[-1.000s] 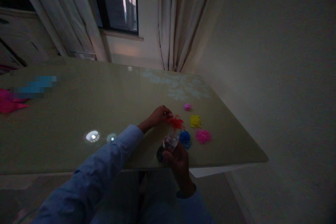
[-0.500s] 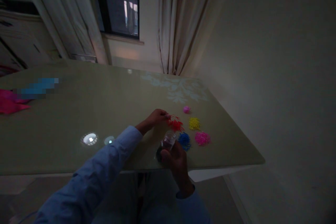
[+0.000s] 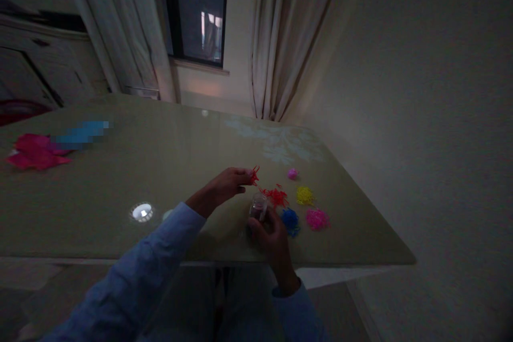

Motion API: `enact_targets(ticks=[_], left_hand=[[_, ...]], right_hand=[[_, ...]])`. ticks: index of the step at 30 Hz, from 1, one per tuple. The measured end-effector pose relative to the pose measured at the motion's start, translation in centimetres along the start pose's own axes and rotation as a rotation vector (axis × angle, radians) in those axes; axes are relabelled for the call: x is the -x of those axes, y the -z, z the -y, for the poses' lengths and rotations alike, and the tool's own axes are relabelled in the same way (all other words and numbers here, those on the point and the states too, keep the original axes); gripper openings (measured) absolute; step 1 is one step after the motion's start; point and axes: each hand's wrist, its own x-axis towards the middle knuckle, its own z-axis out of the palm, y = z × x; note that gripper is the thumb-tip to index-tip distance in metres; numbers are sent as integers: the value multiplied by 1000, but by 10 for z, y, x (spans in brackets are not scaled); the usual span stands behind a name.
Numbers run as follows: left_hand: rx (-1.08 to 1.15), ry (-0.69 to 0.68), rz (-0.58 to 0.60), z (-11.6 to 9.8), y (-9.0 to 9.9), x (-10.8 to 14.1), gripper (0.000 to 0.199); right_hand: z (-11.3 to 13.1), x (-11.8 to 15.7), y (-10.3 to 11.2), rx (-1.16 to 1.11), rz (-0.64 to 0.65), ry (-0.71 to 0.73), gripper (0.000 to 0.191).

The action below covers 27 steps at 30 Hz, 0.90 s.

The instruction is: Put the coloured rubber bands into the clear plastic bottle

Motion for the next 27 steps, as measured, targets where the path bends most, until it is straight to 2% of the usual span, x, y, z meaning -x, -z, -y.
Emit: enact_targets(ticks=[5, 9, 17, 21, 27], left_hand=[[54, -18, 55, -15, -9, 18, 40], [34, -27, 100, -14, -13, 26, 44], [-106, -60, 49, 0, -13, 28, 49], [-140, -71, 21, -4, -19, 32, 54], [-192, -134, -47, -9, -27, 39, 44]], right_hand=[[3, -3, -5, 59, -18, 37, 27], [4, -5, -9, 48, -14, 33, 25], [6, -6, -9, 70, -31, 62, 26], [4, -6, -8, 64, -33, 66, 28], [2, -7, -7, 37, -20, 14, 30]])
